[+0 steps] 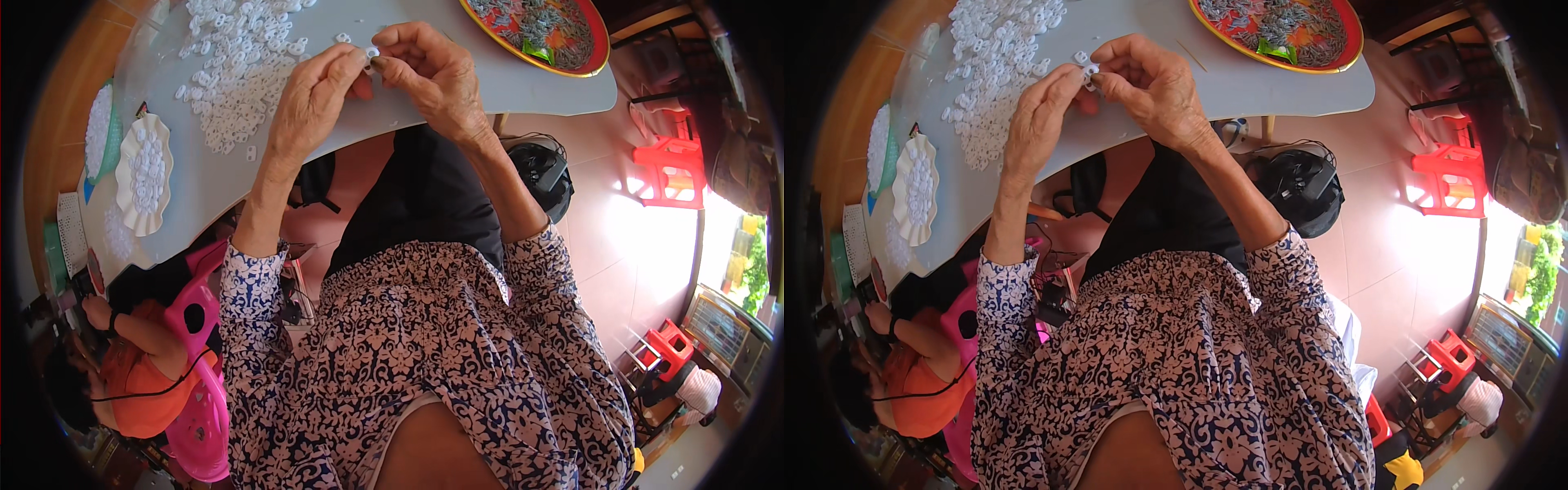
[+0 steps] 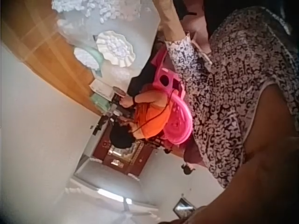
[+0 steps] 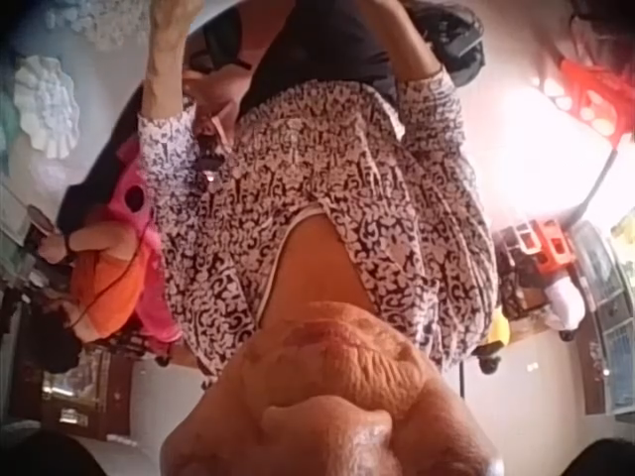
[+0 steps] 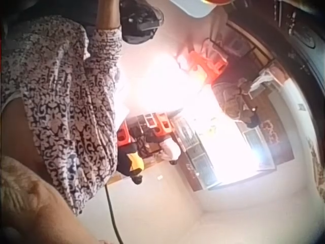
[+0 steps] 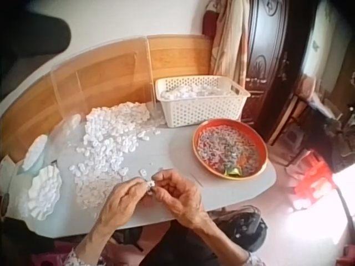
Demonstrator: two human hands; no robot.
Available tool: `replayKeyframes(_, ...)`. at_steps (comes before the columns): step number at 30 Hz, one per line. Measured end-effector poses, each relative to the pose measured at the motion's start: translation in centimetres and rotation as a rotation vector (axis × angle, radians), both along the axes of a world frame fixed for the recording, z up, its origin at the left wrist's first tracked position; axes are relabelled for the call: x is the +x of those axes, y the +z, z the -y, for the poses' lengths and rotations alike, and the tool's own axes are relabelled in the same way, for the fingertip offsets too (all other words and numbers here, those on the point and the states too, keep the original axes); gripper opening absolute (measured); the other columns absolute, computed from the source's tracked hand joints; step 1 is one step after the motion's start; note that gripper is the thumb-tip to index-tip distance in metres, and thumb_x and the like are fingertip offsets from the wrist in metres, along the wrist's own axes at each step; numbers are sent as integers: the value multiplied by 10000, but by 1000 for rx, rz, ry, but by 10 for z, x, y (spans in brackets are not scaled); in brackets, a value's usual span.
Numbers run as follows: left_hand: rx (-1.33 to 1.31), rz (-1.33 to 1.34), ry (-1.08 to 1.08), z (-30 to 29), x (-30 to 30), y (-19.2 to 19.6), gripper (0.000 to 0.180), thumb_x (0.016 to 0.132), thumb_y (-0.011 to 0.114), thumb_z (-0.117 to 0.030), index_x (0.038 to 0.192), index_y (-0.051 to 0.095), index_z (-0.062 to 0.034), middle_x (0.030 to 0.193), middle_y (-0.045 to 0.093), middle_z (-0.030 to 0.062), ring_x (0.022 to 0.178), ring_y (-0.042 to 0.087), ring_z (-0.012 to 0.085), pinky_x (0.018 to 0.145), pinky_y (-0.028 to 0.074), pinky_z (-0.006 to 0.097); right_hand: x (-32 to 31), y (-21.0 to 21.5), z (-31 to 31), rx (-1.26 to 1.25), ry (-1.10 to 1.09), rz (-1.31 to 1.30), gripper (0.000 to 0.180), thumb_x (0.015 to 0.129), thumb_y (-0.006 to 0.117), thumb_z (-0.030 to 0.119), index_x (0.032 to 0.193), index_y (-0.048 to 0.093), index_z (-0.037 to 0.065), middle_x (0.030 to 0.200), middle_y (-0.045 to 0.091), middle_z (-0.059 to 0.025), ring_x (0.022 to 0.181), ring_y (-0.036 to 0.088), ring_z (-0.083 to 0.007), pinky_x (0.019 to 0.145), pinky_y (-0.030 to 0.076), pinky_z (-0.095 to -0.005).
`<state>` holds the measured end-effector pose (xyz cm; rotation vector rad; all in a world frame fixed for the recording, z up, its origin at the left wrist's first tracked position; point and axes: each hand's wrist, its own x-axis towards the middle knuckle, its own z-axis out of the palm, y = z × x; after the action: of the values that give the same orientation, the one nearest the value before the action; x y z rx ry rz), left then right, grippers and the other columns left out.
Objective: Assembling small plastic and metal components by hand at a workbench.
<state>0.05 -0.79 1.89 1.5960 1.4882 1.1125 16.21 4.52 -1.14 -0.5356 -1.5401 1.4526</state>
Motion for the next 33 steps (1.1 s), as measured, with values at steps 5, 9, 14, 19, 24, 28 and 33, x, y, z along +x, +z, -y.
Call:
replayKeyframes(5, 11, 20, 46, 1, 4, -6, 380, 941, 453, -358, 883, 584, -6, 648, 527, 29, 596, 468, 114, 575, 390, 273, 0, 2, 0, 28, 47, 51, 251, 860, 617, 49, 1078, 535, -45, 868, 636, -73, 788, 641, -119, 728, 513, -236)
replayKeyframes(9, -31, 57, 70, 0, 4, -7, 365, 933, 453, -344, 880, 581, -7, 641, 510, 34, 593, 471, 124, 574, 391, 277, -3, -3, 1, 100, 28, 70, 288, 826, 660, 64, 1076, 550, -28, 812, 646, -60, 753, 648, -108, 703, 517, -236)
replayKeyframes(14, -40, 59, 76, 0, 5, -11, 351, 912, 444, -328, 869, 577, -5, 639, 506, 41, 589, 473, 132, 576, 393, 284, -4, -7, 1, 114, 7, 116, 300, 784, 711, 88, 1035, 577, -6, 755, 634, -33, 702, 624, -81, 652, 504, -224)
replayKeyframes(19, -45, 80, 61, 1, 1, -13, 325, 891, 440, -305, 843, 548, -3, 666, 529, 55, 587, 482, 138, 594, 407, 287, -4, -6, 3, 164, -30, 179, 307, 757, 740, 104, 1011, 592, 12, 697, 605, -17, 636, 577, -71, 607, 486, -228)
replayKeyframes(24, 21, 43, -1, -1, -1, -16, 269, 894, 431, -244, 828, 525, -1, 681, 527, 70, 570, 492, 155, 566, 411, 299, -3, -3, 4, 232, -68, 236, 283, 745, 746, 102, 968, 594, 17, 668, 593, -21, 602, 570, -85, 581, 480, -237)
replayKeyframes(28, 268, -169, -96, -3, -7, -27, 159, 882, 419, -136, 823, 479, -2, 667, 481, 89, 539, 488, 207, 535, 414, 314, -5, -4, 6, 263, -90, 224, 259, 744, 743, 104, 931, 586, 19, 666, 606, -41, 602, 599, -115, 572, 484, -249)
replayKeyframes(33, 224, -174, -124, -4, -6, -23, 150, 882, 400, -128, 815, 462, -9, 661, 466, 92, 529, 475, 223, 534, 410, 321, -6, -5, 6, 352, -132, 234, 242, 750, 739, 121, 895, 573, 20, 667, 624, -68, 613, 633, -158, 557, 488, -268)
